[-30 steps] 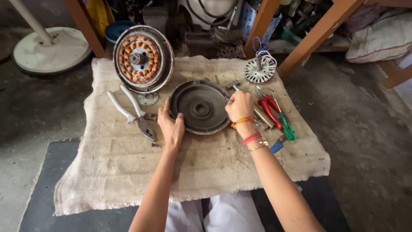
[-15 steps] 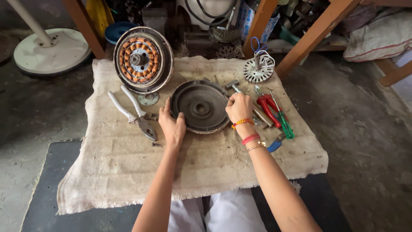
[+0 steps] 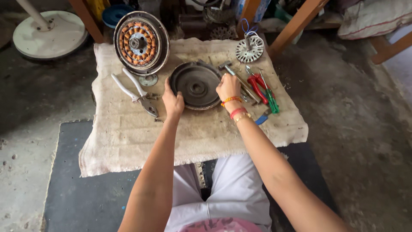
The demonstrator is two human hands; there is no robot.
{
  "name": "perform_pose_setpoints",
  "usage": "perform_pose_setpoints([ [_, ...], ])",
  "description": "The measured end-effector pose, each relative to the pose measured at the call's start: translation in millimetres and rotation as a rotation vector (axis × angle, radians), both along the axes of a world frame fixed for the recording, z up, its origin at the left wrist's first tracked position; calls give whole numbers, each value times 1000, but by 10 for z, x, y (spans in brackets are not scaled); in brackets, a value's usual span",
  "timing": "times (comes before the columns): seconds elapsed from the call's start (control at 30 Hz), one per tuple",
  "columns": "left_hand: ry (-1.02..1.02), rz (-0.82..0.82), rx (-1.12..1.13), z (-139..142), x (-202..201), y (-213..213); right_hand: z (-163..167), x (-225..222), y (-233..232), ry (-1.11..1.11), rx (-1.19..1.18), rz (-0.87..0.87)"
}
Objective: The person disassembles a ceiling fan motor at a workbench. They unscrew screws from the round metal fan housing by hand, hold the housing steady, tap and pry around its edge, and use screwdrivers and pliers from the bench to loosen fasteners, with the fan stator and blade holder resting nearby on the cloth.
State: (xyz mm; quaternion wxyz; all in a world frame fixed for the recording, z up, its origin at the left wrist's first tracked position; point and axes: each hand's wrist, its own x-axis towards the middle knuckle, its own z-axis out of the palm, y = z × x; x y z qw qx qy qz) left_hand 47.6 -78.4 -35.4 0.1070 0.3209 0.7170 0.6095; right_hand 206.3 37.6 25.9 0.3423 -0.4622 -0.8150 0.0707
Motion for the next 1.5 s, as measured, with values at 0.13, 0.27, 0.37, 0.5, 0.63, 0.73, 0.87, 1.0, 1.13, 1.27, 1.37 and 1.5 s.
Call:
perform_pose_setpoints([
  [0.13,114,35,25,63,50,-33,72,-57,-8,46,10,16],
  [0.27,62,29,30,93,120,-104,79,42,-92,-14,-108,13],
  [0.37,18,26,38,71,155,-106,71,30,-93,-55,-87,-22],
  [0.5,135,86,82,-39,167,-133,40,-134,22,50,12,18],
  [0.63,38,74,55,-139,183,-146,-28,-18,45,61,-10,55],
  [0.73,41,77,29,-164,159,-167,-92,187,-59,13,-18,82],
  [0.87,35,80,47,-176,166,-200,-120,120,-8,31,-29,44],
  [1.0,17,90,72,-213,192,-203,-121,41,89,105,8,70],
  [1.13,28,81,59,-246,197,-200,-223,250,15,41,-49,37],
  [1.27,7,70,64,-247,199,-228,-283,264,14,2,-97,-11],
  [1.37,11,80,59,-252,241,-258,-305,161,110,59,-74,1],
  [1.5,14,100,33,-272,286,-268,-371,207,131,77,-25,77],
])
